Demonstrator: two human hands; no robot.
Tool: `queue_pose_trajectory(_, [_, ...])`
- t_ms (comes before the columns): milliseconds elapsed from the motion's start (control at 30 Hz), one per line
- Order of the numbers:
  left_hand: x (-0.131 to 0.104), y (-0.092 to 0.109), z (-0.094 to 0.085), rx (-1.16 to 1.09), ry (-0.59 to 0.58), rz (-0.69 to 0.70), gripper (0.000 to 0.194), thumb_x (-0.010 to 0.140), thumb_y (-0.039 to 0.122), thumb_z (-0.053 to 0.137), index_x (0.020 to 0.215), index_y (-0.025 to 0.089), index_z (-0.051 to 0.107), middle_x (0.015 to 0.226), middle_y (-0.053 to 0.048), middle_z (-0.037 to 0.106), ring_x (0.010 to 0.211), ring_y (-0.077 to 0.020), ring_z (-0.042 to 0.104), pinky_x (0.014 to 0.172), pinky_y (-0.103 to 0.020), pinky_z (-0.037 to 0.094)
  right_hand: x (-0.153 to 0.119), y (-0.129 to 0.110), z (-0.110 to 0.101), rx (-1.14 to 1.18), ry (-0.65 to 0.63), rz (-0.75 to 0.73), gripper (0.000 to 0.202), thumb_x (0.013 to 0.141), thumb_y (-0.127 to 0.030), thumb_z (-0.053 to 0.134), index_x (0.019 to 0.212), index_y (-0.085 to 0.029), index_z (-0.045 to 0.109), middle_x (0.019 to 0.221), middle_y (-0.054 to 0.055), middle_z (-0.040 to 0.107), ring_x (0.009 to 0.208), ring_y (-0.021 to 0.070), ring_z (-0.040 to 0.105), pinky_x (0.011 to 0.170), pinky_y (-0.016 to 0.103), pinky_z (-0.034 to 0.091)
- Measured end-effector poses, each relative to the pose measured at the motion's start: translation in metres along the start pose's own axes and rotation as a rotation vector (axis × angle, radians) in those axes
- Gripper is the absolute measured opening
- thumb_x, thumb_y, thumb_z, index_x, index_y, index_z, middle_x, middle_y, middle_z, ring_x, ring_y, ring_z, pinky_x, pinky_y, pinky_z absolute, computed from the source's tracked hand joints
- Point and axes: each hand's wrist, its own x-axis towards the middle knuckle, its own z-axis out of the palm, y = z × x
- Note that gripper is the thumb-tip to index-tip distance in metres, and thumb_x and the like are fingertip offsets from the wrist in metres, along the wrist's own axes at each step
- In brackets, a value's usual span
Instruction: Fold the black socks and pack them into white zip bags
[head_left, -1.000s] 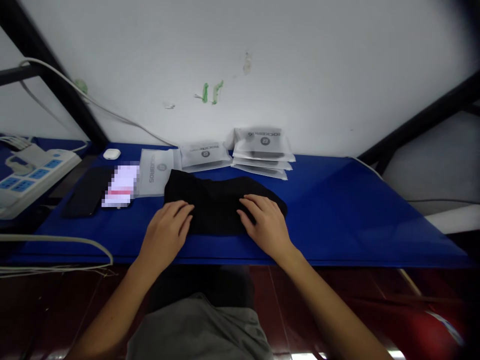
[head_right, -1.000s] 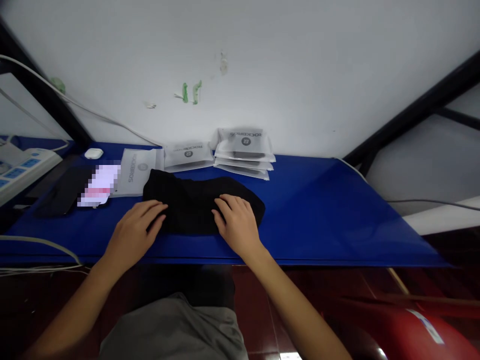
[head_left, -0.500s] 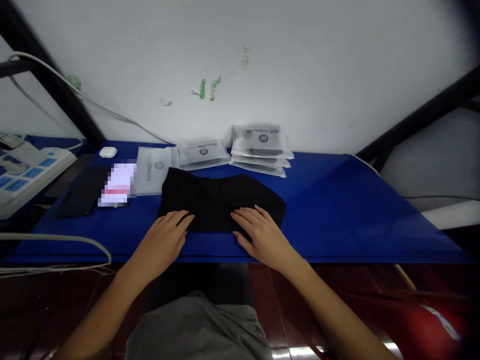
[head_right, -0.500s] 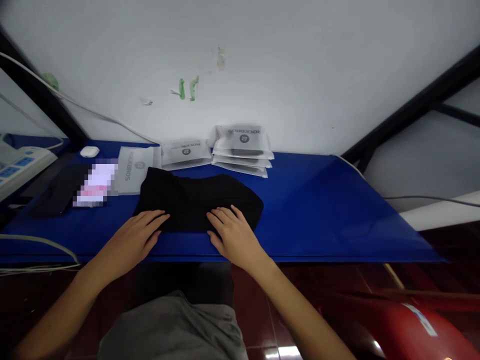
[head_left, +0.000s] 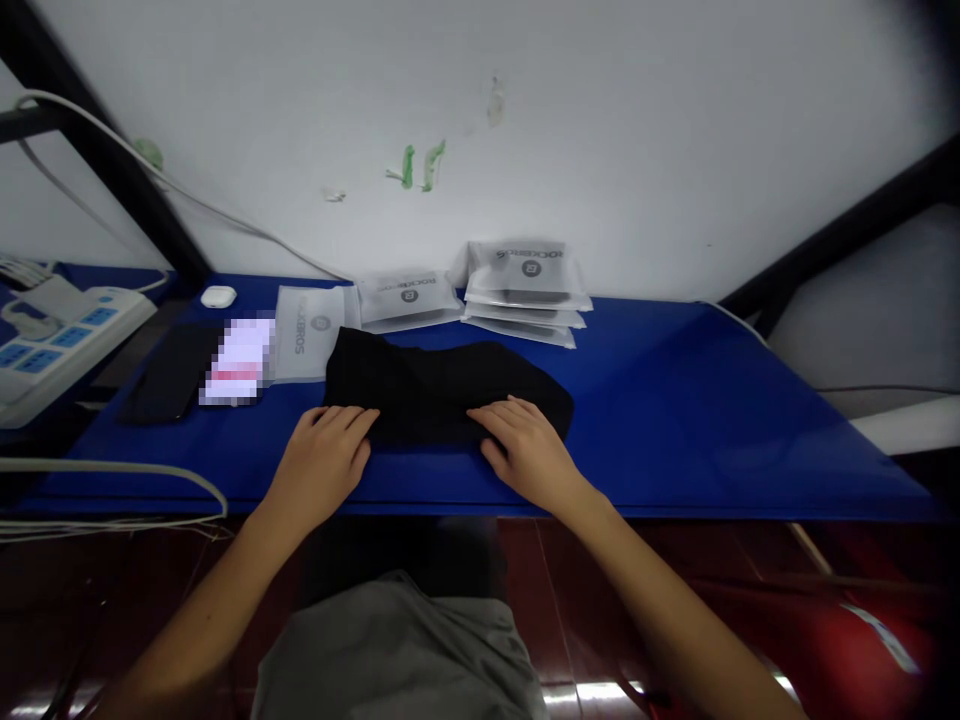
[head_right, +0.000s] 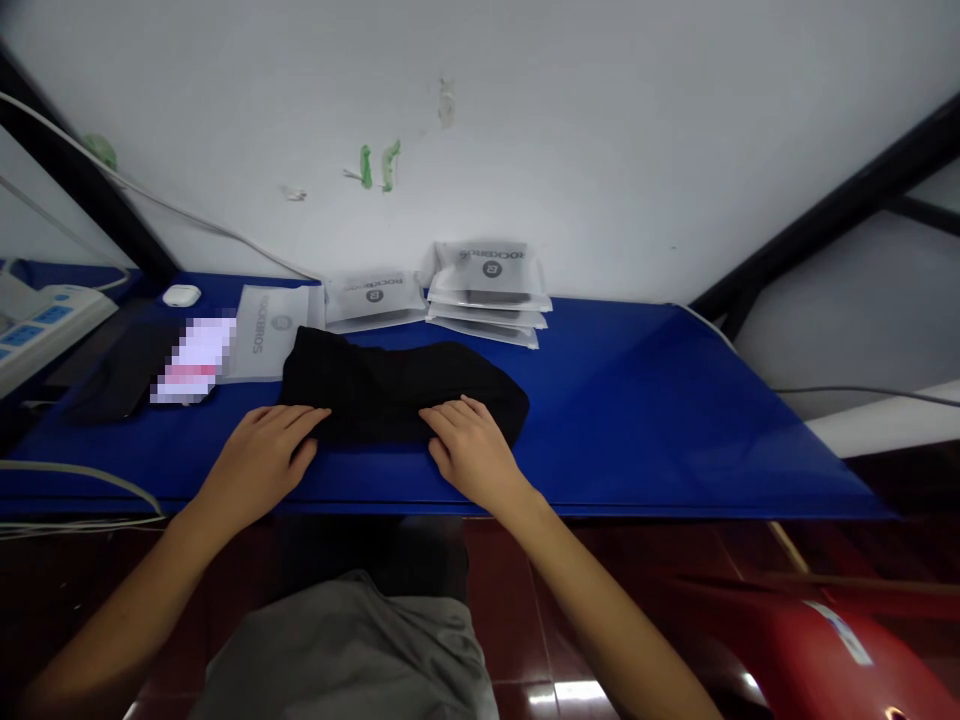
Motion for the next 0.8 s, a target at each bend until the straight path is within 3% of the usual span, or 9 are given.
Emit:
queue_pose_trajectory(167, [-0.004, -0.007, 0.0, 0.059, -0.002, -0.014, 0.046, 0.08, 0.002, 0.04, 0.118, 0.014, 0.061, 0.115, -0.01, 0.066, 0.107, -0.0269, 0.058, 0.095, -0.047, 0.042, -0.004, 0.007, 0.002, -0.075, 0.023, -0.031, 0.038, 0.083, -0.008, 0.047, 0.117, -0.017, 0.061, 0.117, 0.009, 0.067, 0.109, 0.0235, 0.061, 0.101, 0.05, 0.043])
queue_pose_trajectory(367, [-0.006, -0.007, -0.002, 0.049, 0.015, -0.049, 0.042, 0.081, 0.003, 0.038, 0.112, 0.013, 0.064, 0.11, -0.011, 0.068, 0.101, -0.0254, 0.062, 0.093, -0.044, 0.045, -0.007, 0.014, 0.003, -0.083, 0.027, -0.051, 0.037, 0.084, -0.009, 0.047, 0.116, -0.018, 0.061, 0.12, 0.008, 0.066, 0.11, 0.0231, 0.061, 0.101, 0.05, 0.044])
queue_pose_trajectory(800, [-0.015, -0.007, -0.019, -0.125, 0.04, -0.138, 0.031, 0.085, 0.013, 0.041, 0.105, 0.016, 0.064, 0.1, -0.007, 0.069, 0.097, -0.0236, 0.061, 0.085, -0.04, 0.049, -0.01, 0.013, -0.01, 0.181, 0.032, 0.018, 0.028, 0.083, -0.013, 0.05, 0.107, -0.02, 0.064, 0.109, 0.007, 0.071, 0.104, 0.0222, 0.065, 0.097, 0.048, 0.047])
